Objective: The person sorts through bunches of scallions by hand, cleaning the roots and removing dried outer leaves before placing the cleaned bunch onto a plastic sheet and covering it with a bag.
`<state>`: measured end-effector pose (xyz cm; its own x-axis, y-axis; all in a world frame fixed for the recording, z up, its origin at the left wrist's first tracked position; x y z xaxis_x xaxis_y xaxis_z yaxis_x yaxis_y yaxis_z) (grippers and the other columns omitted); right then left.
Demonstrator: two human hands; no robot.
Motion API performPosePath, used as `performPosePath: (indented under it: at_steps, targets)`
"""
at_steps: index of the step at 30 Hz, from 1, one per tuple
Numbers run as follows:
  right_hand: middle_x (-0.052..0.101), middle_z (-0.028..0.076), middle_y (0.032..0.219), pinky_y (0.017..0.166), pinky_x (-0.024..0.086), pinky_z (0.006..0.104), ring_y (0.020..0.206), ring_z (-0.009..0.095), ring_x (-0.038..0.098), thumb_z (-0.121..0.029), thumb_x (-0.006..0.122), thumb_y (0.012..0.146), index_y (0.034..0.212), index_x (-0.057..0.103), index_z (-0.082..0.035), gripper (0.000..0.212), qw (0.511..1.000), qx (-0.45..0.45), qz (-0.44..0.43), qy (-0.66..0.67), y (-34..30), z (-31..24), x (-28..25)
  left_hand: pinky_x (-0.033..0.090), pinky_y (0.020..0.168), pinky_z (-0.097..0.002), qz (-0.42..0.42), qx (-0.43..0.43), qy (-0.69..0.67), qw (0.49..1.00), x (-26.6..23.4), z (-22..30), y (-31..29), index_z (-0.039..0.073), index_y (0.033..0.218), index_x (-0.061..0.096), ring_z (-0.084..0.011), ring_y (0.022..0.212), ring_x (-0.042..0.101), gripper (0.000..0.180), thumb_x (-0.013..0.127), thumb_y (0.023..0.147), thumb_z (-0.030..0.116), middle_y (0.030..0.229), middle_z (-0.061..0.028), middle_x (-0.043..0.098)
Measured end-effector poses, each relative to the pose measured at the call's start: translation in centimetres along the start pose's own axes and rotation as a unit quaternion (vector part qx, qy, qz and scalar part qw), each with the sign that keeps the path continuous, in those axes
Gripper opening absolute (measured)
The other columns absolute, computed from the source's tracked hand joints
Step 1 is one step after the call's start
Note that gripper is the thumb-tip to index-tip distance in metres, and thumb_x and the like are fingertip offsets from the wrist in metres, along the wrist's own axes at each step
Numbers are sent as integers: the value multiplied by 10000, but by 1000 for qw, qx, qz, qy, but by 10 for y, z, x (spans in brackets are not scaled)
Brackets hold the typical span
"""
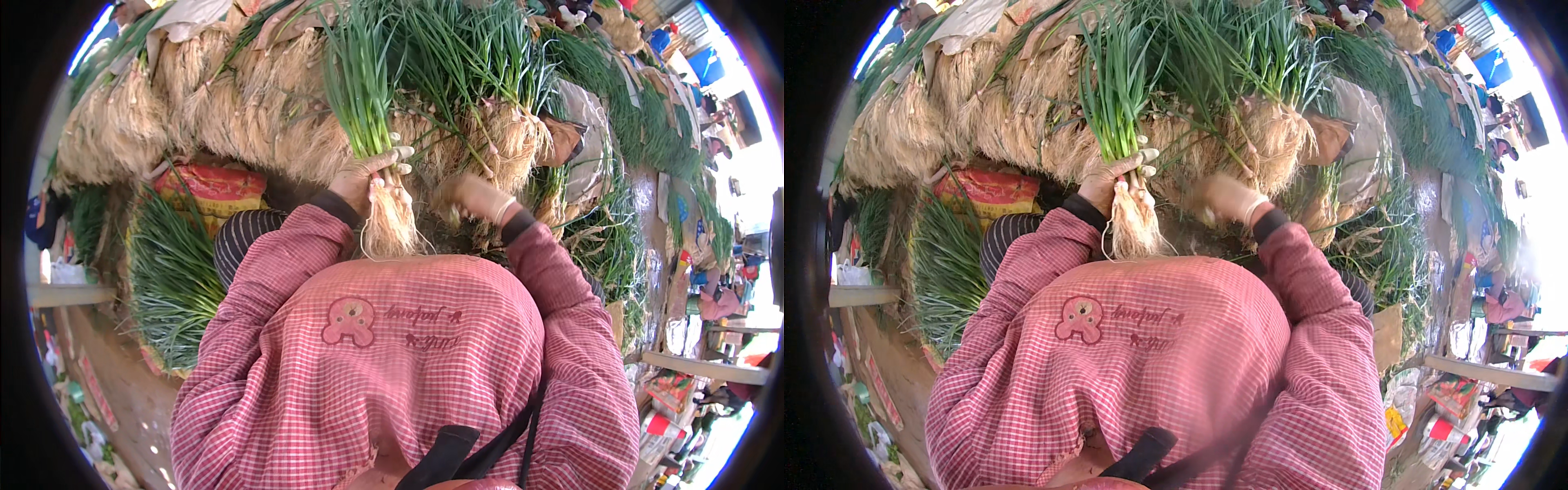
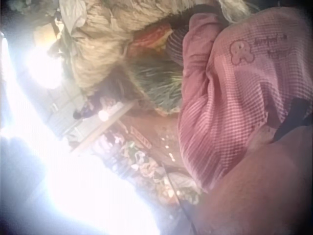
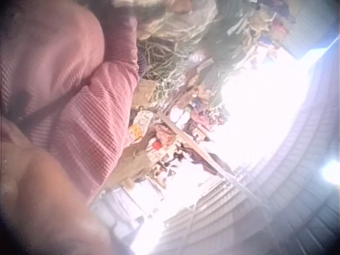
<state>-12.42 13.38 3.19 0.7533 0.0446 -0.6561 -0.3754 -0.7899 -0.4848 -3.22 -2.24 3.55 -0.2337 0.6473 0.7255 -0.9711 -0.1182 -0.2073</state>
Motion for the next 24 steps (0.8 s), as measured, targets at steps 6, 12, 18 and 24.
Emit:
performPosePath:
  at_steps: [6,12,18,24]
  targets:
    - [686,96,824,617,526,326,745,181,677,-318,604,900,1093,652,-70,318,927,116,275,-228,-3,34,-51,551,729,-308,-50,19,24,998,7,18,-13,46,1335,467,-188,904,638,529,678,865,166,1084,-97,640]
    - [673,120,773,650,523,333,734,215,668,-309,612,893,1083,632,-81,298,918,166,263,-245,18,87,-38,569,682,-327,-155,-15,16,988,-8,9,1,65,1286,480,-194,943,623,439,629,873,74,1068,-84,621]
    - [649,160,868,747,508,384,800,332,625,-313,612,885,969,622,-43,284,964,-73,241,82,10,-10,3,334,324,-193,149,-137,92,975,-37,-33,0,44,916,695,-62,358,423,117,719,824,112,561,38,564]
    - [635,191,900,767,470,384,858,329,618,-353,528,955,1042,610,2,375,957,-176,206,-104,46,-70,-23,410,352,-241,112,7,213,971,-45,-24,9,10,930,640,-104,399,516,172,689,850,154,629,-65,632]
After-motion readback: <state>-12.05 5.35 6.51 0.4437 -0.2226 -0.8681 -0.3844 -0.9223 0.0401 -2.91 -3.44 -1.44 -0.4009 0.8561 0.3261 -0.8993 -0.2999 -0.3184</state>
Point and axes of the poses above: each hand's wrist, its own y-axis towards the middle knuckle, its own x-axis out of the palm, z = x × y, the point moved 7 cm from there along y, towards the middle knuckle
